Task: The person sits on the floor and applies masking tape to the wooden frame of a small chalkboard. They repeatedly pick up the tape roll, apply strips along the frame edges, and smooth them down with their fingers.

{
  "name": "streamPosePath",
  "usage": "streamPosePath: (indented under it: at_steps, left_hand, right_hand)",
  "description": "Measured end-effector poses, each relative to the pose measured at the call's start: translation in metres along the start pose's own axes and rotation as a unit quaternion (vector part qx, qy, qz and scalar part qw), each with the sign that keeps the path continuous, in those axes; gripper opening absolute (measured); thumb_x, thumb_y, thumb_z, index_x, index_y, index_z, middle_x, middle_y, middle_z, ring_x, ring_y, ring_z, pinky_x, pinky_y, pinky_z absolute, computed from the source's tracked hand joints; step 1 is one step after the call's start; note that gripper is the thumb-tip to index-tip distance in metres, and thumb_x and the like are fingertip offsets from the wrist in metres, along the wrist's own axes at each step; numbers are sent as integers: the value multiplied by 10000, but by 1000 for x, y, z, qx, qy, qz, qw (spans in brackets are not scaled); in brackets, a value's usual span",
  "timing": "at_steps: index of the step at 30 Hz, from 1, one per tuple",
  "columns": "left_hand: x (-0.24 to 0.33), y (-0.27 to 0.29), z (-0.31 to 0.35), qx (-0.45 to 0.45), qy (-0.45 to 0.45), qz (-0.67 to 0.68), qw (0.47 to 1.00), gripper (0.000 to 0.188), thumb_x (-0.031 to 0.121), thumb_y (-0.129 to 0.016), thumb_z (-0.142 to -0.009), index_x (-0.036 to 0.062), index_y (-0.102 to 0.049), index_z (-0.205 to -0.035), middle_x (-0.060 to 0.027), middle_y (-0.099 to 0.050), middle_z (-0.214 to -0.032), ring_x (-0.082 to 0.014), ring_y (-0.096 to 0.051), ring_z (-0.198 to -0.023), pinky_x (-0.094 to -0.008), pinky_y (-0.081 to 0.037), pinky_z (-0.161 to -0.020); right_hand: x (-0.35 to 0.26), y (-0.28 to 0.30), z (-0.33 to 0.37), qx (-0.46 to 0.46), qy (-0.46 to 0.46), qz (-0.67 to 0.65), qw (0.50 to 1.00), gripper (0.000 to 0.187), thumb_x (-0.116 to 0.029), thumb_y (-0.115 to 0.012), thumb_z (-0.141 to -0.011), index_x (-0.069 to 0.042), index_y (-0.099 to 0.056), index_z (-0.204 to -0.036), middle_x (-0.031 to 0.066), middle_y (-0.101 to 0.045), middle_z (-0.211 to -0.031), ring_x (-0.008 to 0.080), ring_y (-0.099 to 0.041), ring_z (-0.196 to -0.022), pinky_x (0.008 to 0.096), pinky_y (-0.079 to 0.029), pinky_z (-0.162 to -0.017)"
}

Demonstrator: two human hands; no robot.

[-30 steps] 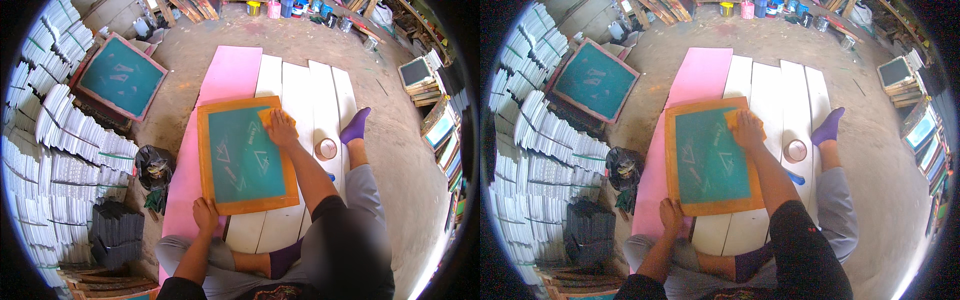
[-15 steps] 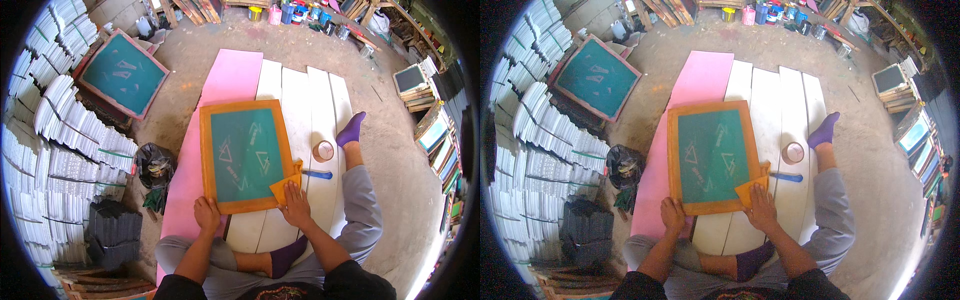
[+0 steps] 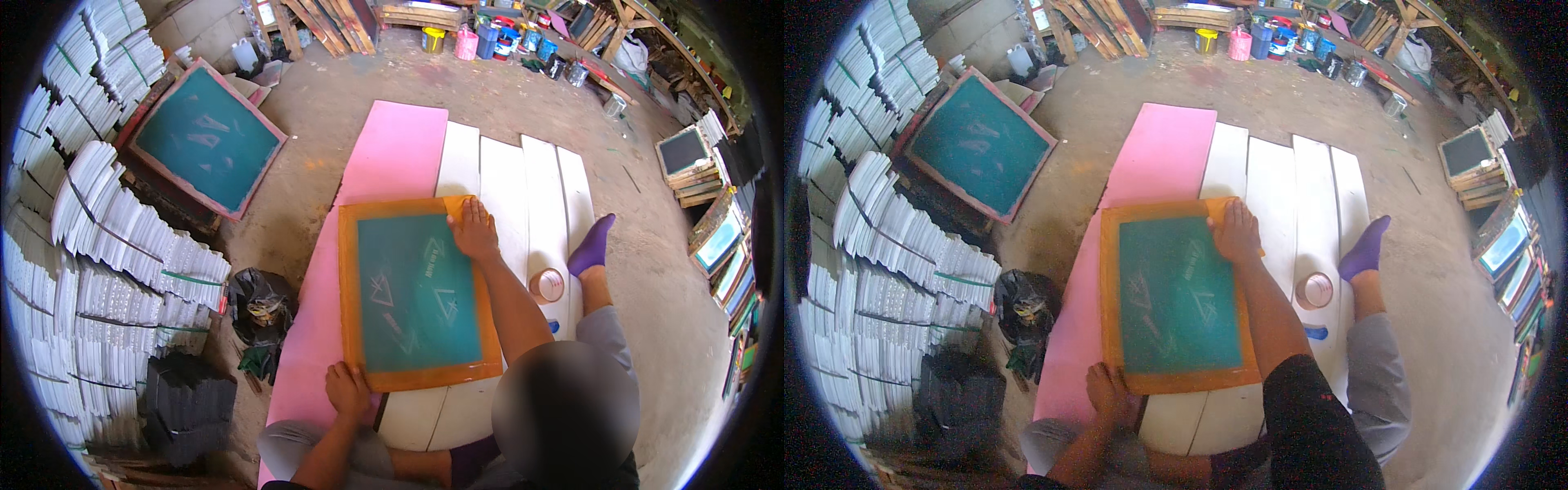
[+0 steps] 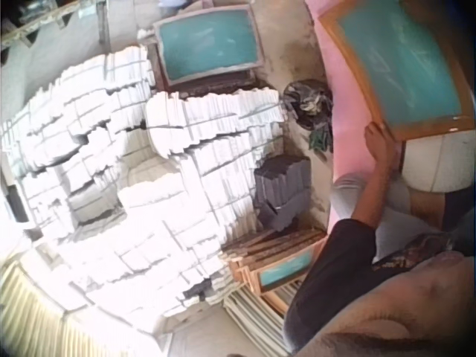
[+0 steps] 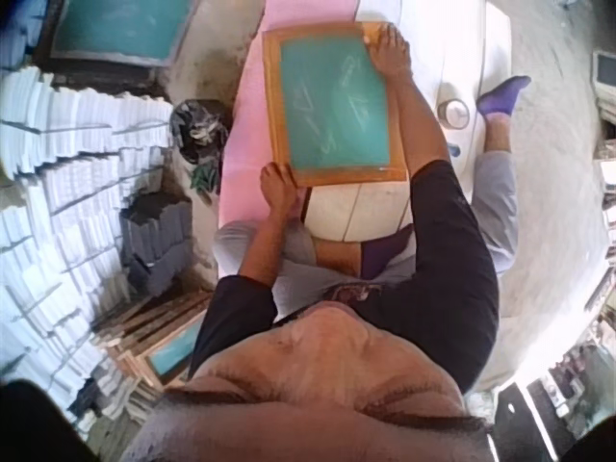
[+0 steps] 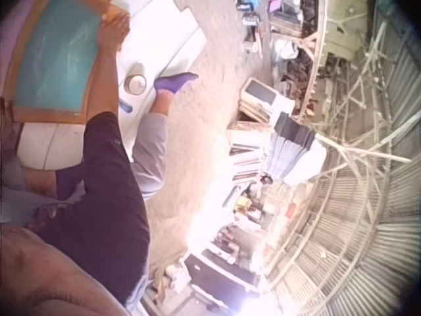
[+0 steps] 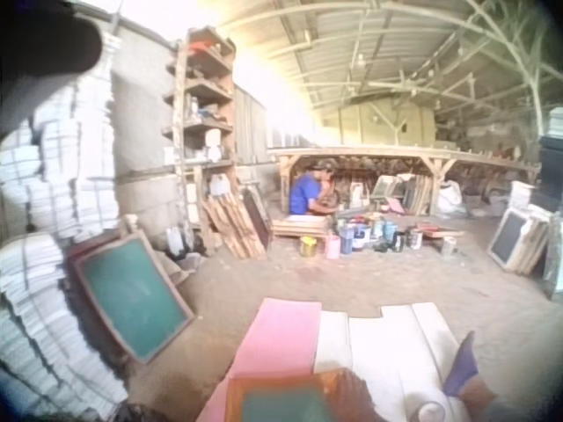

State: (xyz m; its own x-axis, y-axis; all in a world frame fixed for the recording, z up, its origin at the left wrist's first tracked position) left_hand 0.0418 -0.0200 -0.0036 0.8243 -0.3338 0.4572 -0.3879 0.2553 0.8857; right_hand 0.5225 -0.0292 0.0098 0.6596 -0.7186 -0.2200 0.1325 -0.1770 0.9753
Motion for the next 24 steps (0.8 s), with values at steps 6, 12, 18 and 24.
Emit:
streamPosePath:
  at_steps: [6,12,18,24]
  left_hand:
    - [-6,0,2,-1,5,0,1000,332,299,-547,-960,-11,-549,-1080,-233,-558,-1035,-444,-553,-962,-562,-449,-812]
    - [-2,-2,2,8,-27,21,999,344,304,-523,-961,-16,-565,-1081,-234,-557,-1021,-442,-555,-955,-554,-452,-803]
    - [4,7,7,31,-60,38,997,349,297,-499,-975,-23,-566,-1098,-232,-562,-1030,-448,-559,-947,-551,-454,-799]
    - [-5,5,7,91,-65,90,990,362,292,-427,-1025,-32,-564,-1108,-250,-574,-1032,-451,-555,-940,-548,-451,-798]
  right_hand:
    - [-91,-17,-10,-35,56,-26,997,863,-646,-304,-1037,40,-315,-1562,215,-284,-1651,340,-220,-1555,527,-210,-1241]
    - [-227,-62,-1,-59,183,-74,978,861,-645,-296,-1037,30,-303,-1572,207,-262,-1663,323,-202,-1562,519,-162,-1256]
    - [-275,-65,91,-86,284,-12,955,816,-610,-299,-1044,-6,-277,-1592,165,-251,-1676,302,-203,-1563,513,-132,-1264]
    - [-251,-59,254,-119,351,-5,929,774,-580,-347,-1046,-42,-289,-1600,152,-267,-1677,289,-223,-1561,506,-157,-1260]
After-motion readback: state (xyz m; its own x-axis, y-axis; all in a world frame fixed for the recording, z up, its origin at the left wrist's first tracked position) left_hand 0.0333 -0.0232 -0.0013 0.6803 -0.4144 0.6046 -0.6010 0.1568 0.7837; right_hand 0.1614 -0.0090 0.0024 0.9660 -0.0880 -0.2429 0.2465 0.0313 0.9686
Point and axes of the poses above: each hand's wrist, its own z-axis away from the middle knuckle, its own y-axis out of the back of the hand, x = y × z, the point moved 8 cm from there along -z, towards the middle knuckle
